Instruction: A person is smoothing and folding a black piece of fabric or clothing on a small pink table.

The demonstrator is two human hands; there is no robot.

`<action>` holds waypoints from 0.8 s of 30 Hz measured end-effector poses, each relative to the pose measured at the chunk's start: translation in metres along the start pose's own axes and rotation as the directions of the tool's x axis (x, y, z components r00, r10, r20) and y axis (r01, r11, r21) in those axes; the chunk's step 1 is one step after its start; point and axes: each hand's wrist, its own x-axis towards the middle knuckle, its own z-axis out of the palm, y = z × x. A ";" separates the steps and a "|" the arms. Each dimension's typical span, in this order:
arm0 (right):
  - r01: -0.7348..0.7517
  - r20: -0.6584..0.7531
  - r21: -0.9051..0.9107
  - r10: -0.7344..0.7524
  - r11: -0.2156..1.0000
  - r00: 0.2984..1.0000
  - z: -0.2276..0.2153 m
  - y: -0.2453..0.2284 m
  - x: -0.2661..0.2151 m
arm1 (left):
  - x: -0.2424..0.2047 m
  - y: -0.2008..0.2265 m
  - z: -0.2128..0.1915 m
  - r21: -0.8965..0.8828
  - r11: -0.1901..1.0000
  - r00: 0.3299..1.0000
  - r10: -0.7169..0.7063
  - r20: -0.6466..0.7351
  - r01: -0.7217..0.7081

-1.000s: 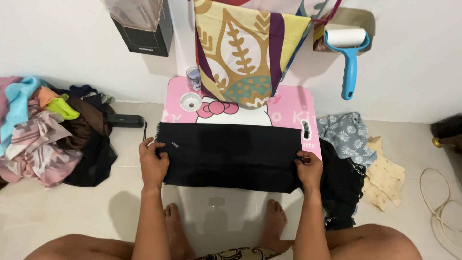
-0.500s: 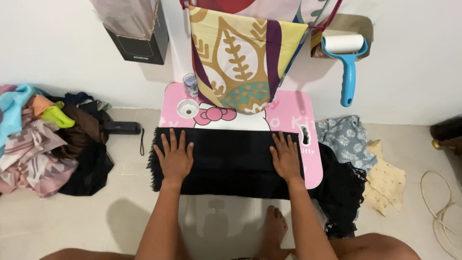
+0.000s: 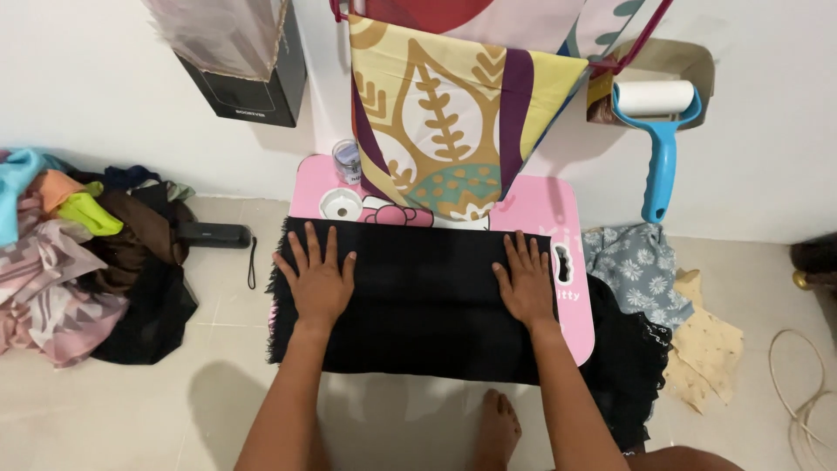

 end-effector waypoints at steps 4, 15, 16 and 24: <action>0.235 -0.211 -0.079 -0.246 0.969 0.946 0.005 -0.038 0.000 | -0.010 0.035 -0.001 0.012 0.963 0.934 0.264 -0.243 -0.269; 0.327 -0.058 -0.037 -0.328 0.944 0.943 0.002 -0.051 -0.004 | -0.010 0.060 0.007 -0.044 0.919 0.920 0.390 -0.045 -0.391; 0.292 -0.069 -0.073 -0.297 0.954 0.952 -0.004 -0.036 -0.007 | -0.010 0.058 0.002 -0.054 0.924 0.925 0.379 -0.019 -0.379; 0.101 0.060 -0.036 -0.098 0.994 0.993 -0.011 0.012 -0.005 | 0.001 -0.030 -0.007 0.048 0.987 0.988 0.155 0.001 -0.155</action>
